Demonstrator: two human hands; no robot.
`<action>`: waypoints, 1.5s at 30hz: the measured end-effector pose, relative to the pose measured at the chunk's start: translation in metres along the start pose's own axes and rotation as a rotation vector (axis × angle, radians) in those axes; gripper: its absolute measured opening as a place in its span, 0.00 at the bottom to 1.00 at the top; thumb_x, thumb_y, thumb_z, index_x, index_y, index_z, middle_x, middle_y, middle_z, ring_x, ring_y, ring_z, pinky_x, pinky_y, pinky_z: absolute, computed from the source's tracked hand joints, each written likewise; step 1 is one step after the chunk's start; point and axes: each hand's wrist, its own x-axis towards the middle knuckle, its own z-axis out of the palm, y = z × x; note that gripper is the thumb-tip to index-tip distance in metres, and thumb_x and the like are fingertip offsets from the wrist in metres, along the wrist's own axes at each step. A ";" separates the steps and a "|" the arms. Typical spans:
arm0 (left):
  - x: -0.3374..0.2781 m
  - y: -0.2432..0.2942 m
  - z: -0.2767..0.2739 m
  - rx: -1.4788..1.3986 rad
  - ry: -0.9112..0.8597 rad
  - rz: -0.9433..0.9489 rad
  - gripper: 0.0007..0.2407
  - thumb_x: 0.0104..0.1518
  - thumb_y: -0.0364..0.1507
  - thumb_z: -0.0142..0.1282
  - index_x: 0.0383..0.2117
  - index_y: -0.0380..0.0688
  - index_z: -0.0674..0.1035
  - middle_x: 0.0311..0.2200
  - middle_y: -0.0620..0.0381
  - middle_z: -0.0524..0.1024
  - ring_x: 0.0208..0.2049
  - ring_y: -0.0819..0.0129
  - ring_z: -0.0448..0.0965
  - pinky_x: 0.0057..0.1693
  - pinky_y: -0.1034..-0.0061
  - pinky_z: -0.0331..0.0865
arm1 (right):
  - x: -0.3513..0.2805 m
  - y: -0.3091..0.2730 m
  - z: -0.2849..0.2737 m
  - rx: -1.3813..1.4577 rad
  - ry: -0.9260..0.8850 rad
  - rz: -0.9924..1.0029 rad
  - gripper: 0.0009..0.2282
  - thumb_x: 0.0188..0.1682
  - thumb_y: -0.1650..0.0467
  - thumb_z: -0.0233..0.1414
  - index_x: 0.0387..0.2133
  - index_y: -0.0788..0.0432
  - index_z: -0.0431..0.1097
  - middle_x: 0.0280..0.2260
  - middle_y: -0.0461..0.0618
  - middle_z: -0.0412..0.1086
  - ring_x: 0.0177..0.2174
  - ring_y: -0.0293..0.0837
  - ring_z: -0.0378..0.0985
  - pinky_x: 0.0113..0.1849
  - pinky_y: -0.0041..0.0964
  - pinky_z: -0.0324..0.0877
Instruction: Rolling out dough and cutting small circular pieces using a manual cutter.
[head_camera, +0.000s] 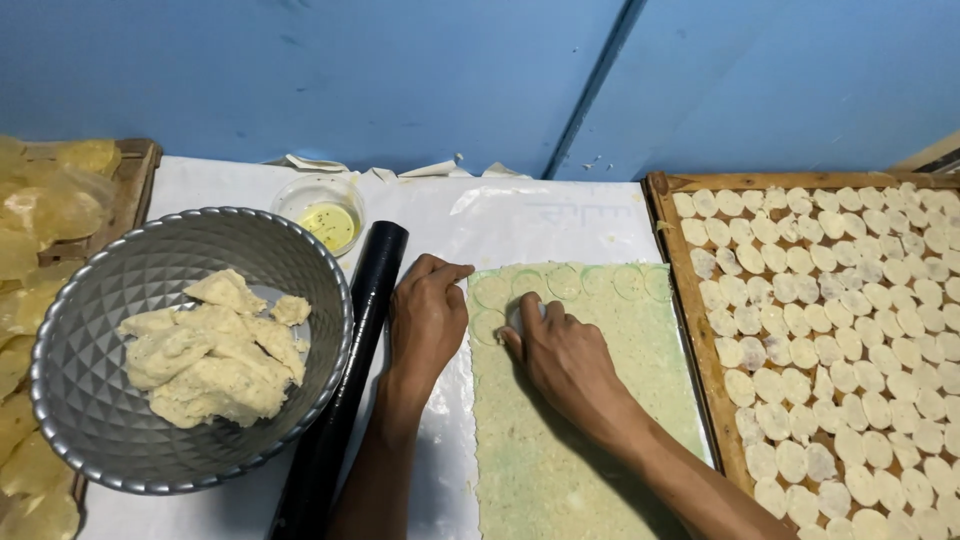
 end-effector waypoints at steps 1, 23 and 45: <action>0.001 0.001 -0.001 0.002 0.004 -0.001 0.15 0.53 0.16 0.47 0.40 0.39 0.86 0.34 0.49 0.78 0.41 0.50 0.83 0.48 0.63 0.77 | 0.003 0.008 -0.001 0.000 0.002 -0.004 0.19 0.60 0.56 0.33 0.48 0.58 0.56 0.31 0.56 0.70 0.31 0.60 0.83 0.32 0.53 0.77; 0.002 0.007 0.002 0.135 0.002 -0.058 0.05 0.61 0.29 0.53 0.34 0.45 0.81 0.34 0.55 0.76 0.41 0.53 0.83 0.44 0.60 0.76 | -0.001 0.005 -0.001 0.054 -0.025 0.011 0.20 0.60 0.55 0.29 0.50 0.58 0.56 0.31 0.56 0.70 0.31 0.61 0.84 0.32 0.54 0.77; 0.001 0.000 0.011 0.138 0.041 -0.036 0.05 0.61 0.29 0.48 0.32 0.48 0.77 0.35 0.59 0.79 0.33 0.54 0.79 0.37 0.56 0.68 | -0.036 0.044 0.001 0.399 0.049 0.185 0.20 0.57 0.57 0.39 0.58 0.52 0.55 0.41 0.57 0.67 0.28 0.51 0.77 0.26 0.47 0.79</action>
